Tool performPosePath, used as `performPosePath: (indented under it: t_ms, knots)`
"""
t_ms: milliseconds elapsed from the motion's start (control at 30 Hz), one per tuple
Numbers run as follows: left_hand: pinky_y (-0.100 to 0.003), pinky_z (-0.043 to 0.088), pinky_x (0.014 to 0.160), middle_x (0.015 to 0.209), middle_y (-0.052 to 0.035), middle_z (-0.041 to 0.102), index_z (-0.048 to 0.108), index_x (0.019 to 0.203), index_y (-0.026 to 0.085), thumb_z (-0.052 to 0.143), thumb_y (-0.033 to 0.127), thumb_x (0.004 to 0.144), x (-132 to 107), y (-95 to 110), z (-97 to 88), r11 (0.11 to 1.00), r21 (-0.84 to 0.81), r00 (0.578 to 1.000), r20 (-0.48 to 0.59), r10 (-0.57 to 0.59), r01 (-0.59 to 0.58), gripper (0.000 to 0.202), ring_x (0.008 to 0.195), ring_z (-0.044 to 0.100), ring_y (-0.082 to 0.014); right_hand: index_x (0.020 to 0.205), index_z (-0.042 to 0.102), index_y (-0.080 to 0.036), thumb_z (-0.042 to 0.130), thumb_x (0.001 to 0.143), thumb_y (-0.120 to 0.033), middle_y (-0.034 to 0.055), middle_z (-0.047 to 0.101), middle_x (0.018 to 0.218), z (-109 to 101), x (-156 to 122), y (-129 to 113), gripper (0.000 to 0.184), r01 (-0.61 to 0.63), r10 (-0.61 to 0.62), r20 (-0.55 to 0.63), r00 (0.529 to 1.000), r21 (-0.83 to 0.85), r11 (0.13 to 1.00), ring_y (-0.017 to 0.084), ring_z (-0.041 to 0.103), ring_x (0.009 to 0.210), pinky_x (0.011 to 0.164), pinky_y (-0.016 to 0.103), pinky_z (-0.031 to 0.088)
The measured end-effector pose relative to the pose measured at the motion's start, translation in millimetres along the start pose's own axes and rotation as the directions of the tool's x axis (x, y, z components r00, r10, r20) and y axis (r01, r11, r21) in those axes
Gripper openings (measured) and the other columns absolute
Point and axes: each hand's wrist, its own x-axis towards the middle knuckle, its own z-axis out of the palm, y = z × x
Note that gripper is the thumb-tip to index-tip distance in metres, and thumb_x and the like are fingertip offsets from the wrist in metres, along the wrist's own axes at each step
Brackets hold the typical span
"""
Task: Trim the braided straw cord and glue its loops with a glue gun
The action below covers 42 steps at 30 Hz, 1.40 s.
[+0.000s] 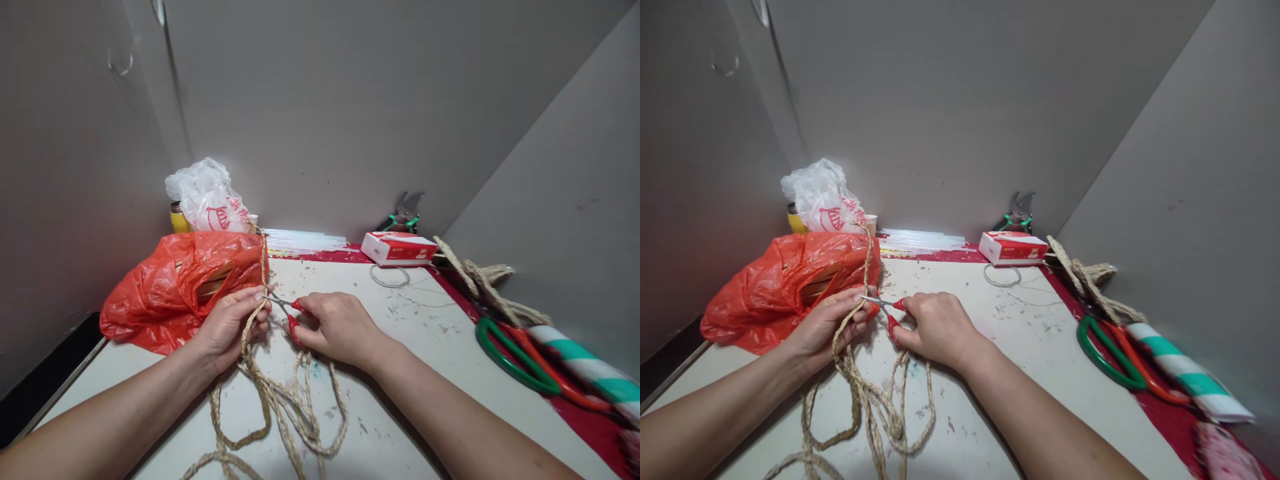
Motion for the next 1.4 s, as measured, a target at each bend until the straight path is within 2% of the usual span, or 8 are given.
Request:
performPosePath:
  t_ms: [200, 367, 433, 500, 633, 900, 1100, 1400]
  knots:
    - [-0.014, 0.045, 0.049, 0.066, -0.0017, 0.056, 0.065, 0.083, 0.008, 0.065, 0.011, 0.077, 0, 0, 0.8, 1.000, 0.015, 1.000, 0.012, 0.007, -0.007, 0.007, 0.050, 0.050, -0.0046, 0.071, 0.065, -0.021, 0.049, 0.084, -0.032, 0.0012, 0.067, 0.067, 3, 1, 5, 0.024, -0.005, 0.005, 0.038, 0.999, 0.024, 1.000, 0.012, 0.051, 0.055, 0.054, 0.025, 0.023]
    - [-0.014, 0.043, 0.045, 0.065, -0.0012, 0.057, 0.066, 0.096, 0.008, 0.069, 0.013, 0.074, -3, 1, 1.3, 0.999, 0.046, 1.000, 0.011, 0.011, -0.011, 0.023, 0.049, 0.049, -0.0047, 0.062, 0.060, -0.019, 0.048, 0.084, -0.030, -0.0016, 0.059, 0.057, 12, 3, 12, 0.028, -0.098, 0.128, -0.079, 0.989, 0.306, 0.947, 0.011, 0.044, 0.052, 0.052, 0.024, 0.026]
    - [-0.014, 0.043, 0.046, 0.065, -0.0010, 0.058, 0.067, 0.092, 0.008, 0.072, 0.015, 0.072, -4, 0, 1.9, 0.997, 0.080, 1.000, 0.012, 0.008, -0.009, 0.022, 0.048, 0.049, -0.0047, 0.058, 0.056, -0.018, 0.049, 0.083, -0.036, -0.0031, 0.050, 0.051, 15, 5, 12, 0.032, -0.122, 0.214, -0.105, 0.971, 0.551, 0.825, 0.010, 0.040, 0.049, 0.050, 0.024, 0.028]
    - [-0.016, 0.044, 0.048, 0.066, -0.0011, 0.059, 0.067, 0.089, 0.010, 0.073, 0.019, 0.071, -4, -2, 2.8, 0.991, 0.136, 1.000, 0.015, -0.004, 0.002, 0.021, 0.048, 0.049, -0.0047, 0.056, 0.052, -0.018, 0.052, 0.081, -0.045, -0.0040, 0.044, 0.049, 15, 7, 10, 0.037, -0.136, 0.316, -0.081, 0.945, 0.782, 0.608, 0.010, 0.038, 0.047, 0.048, 0.024, 0.029]
    - [-0.017, 0.041, 0.045, 0.066, -0.0016, 0.062, 0.067, 0.088, 0.013, 0.073, 0.028, 0.072, -8, -8, 5.8, 0.938, 0.347, 1.000, 0.011, -0.012, 0.008, 0.023, 0.046, 0.050, -0.0062, 0.059, 0.056, -0.018, 0.065, 0.070, -0.053, -0.0024, 0.051, 0.054, 6, 10, 0, 0.038, -0.128, 0.469, 0.004, 0.883, 0.964, 0.232, 0.010, 0.044, 0.046, 0.047, 0.025, 0.034]
    - [-0.017, 0.035, 0.046, 0.062, 0.0011, 0.059, 0.069, 0.082, 0.014, 0.070, 0.023, 0.073, -16, -15, 10.8, 0.792, 0.603, 0.995, 0.087, 0.049, -0.091, 0.013, 0.048, 0.045, -0.0063, 0.059, 0.060, -0.015, 0.074, 0.067, -0.038, -0.0033, 0.053, 0.052, -1, 8, -4, 0.029, -0.016, 0.475, 0.025, 0.880, 1.000, -0.023, 0.007, 0.045, 0.047, 0.049, 0.020, 0.034]
    - [-0.021, 0.044, 0.062, 0.076, -0.0035, 0.066, 0.067, 0.086, 0.013, 0.073, 0.023, 0.070, -20, -10, 19.1, 0.859, 0.501, 0.989, 0.143, 0.038, -0.105, 0.019, 0.064, 0.058, -0.0114, 0.061, 0.062, -0.014, 0.076, 0.064, -0.037, -0.0027, 0.055, 0.051, -1, 6, -14, 0.027, -0.074, 0.416, 0.115, 0.902, 0.991, -0.115, 0.007, 0.045, 0.047, 0.049, 0.020, 0.034]
    - [-0.021, 0.048, 0.057, 0.077, -0.0059, 0.070, 0.064, 0.091, 0.014, 0.072, 0.023, 0.074, -17, -10, 12.0, 0.963, 0.263, 0.977, 0.178, -0.115, 0.066, 0.021, 0.055, 0.062, -0.0101, 0.061, 0.062, -0.015, 0.074, 0.065, -0.041, -0.0025, 0.054, 0.051, 0, 6, -16, 0.029, -0.070, 0.447, 0.079, 0.891, 0.997, -0.038, 0.008, 0.044, 0.047, 0.049, 0.022, 0.035]
